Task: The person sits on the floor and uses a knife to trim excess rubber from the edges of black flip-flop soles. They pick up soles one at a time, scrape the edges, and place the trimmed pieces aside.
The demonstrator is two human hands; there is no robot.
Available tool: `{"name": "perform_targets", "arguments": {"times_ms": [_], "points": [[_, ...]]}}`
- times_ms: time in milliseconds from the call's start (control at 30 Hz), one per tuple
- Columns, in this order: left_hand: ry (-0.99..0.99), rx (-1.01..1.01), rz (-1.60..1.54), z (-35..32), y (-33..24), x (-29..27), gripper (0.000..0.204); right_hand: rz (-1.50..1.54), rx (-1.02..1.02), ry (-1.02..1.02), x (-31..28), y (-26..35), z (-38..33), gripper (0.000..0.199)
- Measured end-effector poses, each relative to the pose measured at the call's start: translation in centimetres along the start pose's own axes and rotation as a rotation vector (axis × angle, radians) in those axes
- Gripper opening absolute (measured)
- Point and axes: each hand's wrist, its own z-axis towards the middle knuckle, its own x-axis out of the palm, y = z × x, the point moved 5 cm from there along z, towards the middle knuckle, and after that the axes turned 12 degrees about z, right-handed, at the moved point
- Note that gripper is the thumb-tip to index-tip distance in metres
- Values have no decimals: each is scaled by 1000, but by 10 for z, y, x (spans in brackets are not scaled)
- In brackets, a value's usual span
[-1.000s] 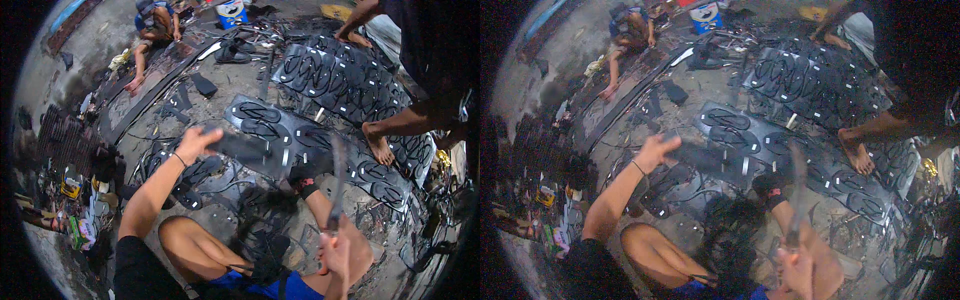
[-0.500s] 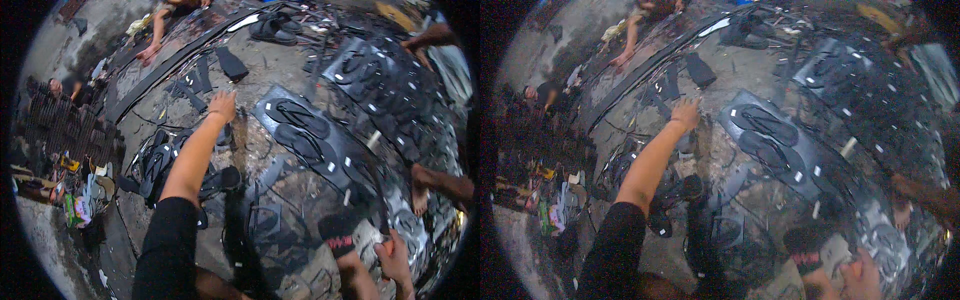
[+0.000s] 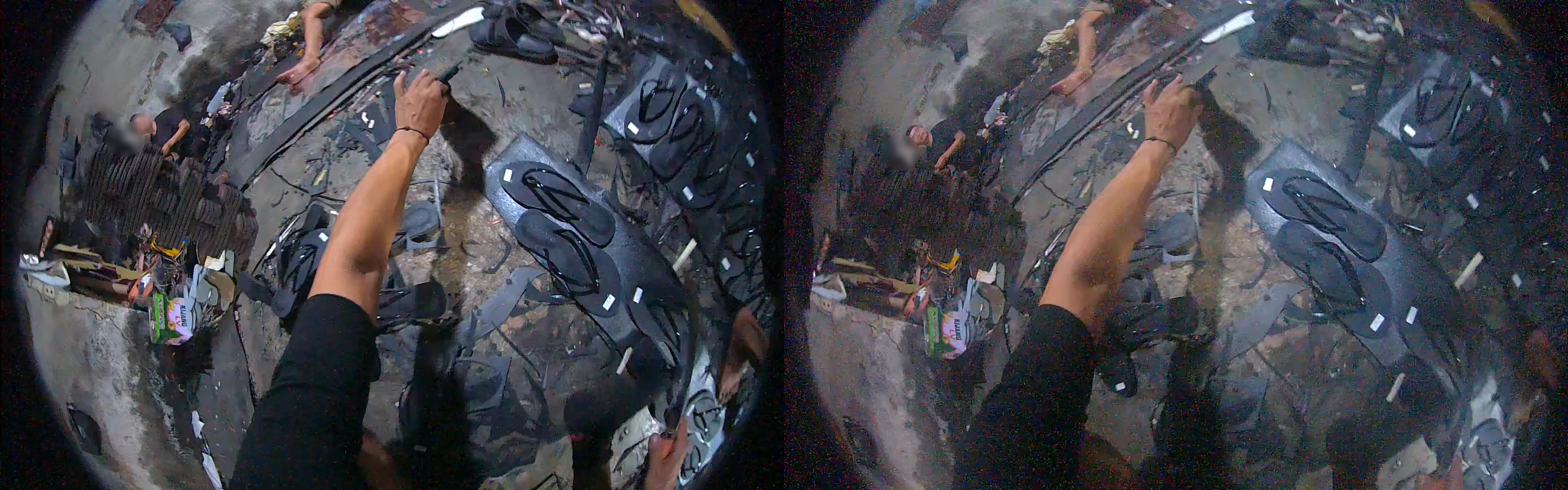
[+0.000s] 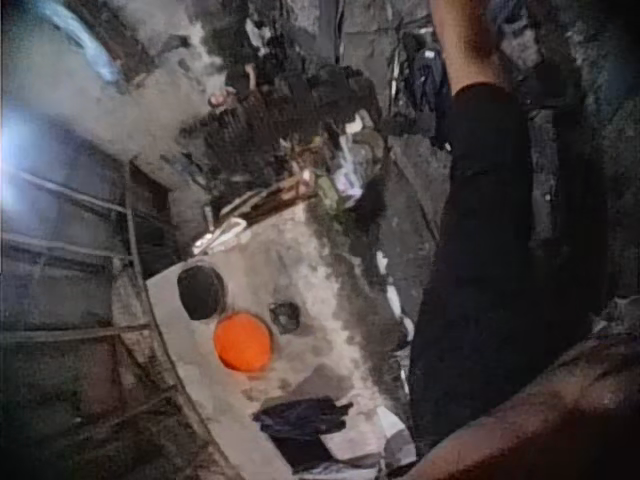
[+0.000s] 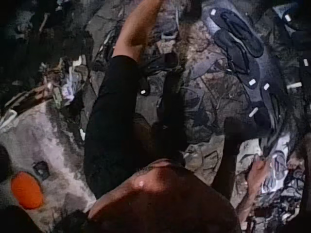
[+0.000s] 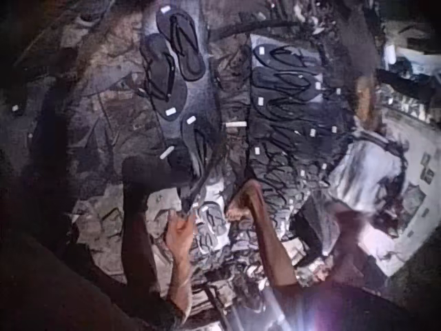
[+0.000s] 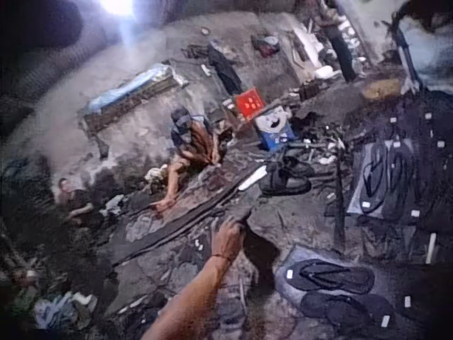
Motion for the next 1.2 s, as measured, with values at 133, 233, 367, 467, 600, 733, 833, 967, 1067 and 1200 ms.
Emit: {"name": "perform_targets", "arguments": {"times_ms": [133,233,367,467,600,733,833,967,1067,1200], "points": [[-210,-351,-620,-25,40,-148,36,-128,55,-14,-4,18,-93,64],[-365,-358,-1093,-97,43,-259,32,556,-7,-79,13,-6,-162,64],[-362,-435,-1741,-233,46,-347,29,847,-247,-357,71,23,-246,48],[-345,-642,-1903,-314,11,-396,36,1048,-295,-369,131,5,-264,39],[-61,-785,-1916,-400,-15,-422,29,1005,-556,-287,195,46,-308,35],[226,-738,-1859,-455,-26,-444,24,587,-805,-236,210,61,-356,36],[389,-703,-1854,-481,-33,-441,29,568,-814,-155,229,52,-371,37],[517,-726,-1991,-502,-44,-436,32,596,-788,-132,244,30,-386,36],[553,-662,-1974,-504,-51,-445,30,544,-861,-247,239,37,-385,35],[567,-509,-1788,-501,-57,-455,30,474,-869,-309,216,64,-380,35]]}}
